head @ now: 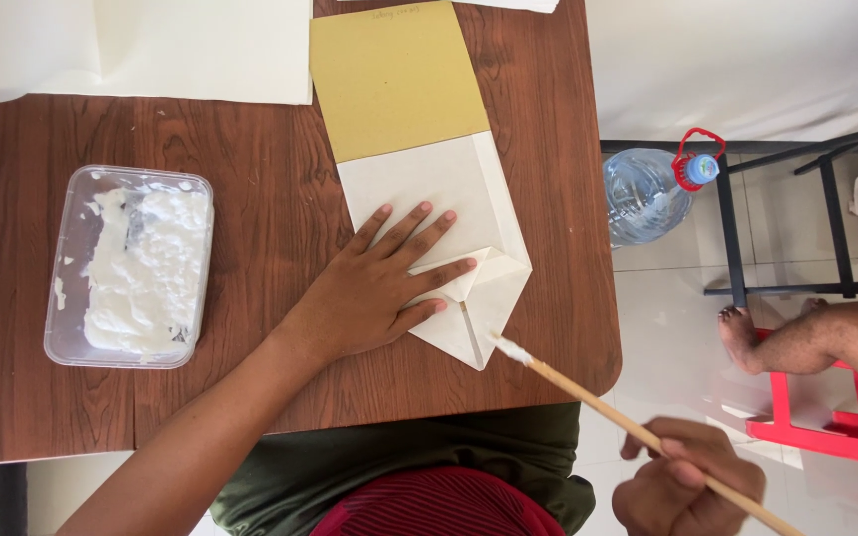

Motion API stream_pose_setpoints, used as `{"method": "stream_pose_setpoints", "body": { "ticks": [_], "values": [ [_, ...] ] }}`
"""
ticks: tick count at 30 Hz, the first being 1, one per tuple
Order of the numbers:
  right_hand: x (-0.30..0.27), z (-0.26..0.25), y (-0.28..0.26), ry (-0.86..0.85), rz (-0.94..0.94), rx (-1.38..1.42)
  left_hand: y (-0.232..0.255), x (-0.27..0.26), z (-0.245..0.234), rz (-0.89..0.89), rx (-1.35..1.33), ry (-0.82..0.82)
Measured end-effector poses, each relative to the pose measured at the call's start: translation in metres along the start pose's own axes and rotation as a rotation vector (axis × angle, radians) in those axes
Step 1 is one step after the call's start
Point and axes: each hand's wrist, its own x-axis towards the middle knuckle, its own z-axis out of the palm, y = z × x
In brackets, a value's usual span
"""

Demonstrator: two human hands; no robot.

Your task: Applying glue and folding paper to assemble a paper bag.

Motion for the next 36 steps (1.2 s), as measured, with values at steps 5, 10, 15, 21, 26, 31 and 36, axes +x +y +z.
{"method": "stream_pose_setpoints", "body": {
  "ticks": [5, 10, 15, 21, 26, 31, 36],
  "values": [
    [0.002, 0.000, 0.015, -0.101, -0.094, 0.071, 0.001, 0.000, -0.002, 0.007, 0.008, 0.023],
    [0.000, -0.005, 0.020, -0.049, -0.040, 0.113, 0.002, 0.001, -0.003, 0.025, 0.033, 0.046],
    [0.010, -0.002, 0.023, -0.079, -0.122, 0.092, 0.006, -0.003, -0.004, 0.080, 0.120, 0.135],
    [0.042, -0.003, 0.008, -0.018, -0.113, 0.239, 0.015, -0.007, 0.001, 0.203, 0.277, 0.143],
    [0.096, 0.015, -0.035, 0.004, -0.110, 0.207, 0.046, -0.026, 0.005, -0.099, -0.007, 0.090],
    [0.162, 0.112, -0.045, -0.357, -0.073, 0.602, 0.072, -0.051, -0.019, -0.235, -0.086, 0.151],
    [0.163, 0.236, -0.183, -0.929, -0.263, 0.710, 0.091, -0.078, -0.020, -0.366, -0.026, 0.189]
  ]
}}
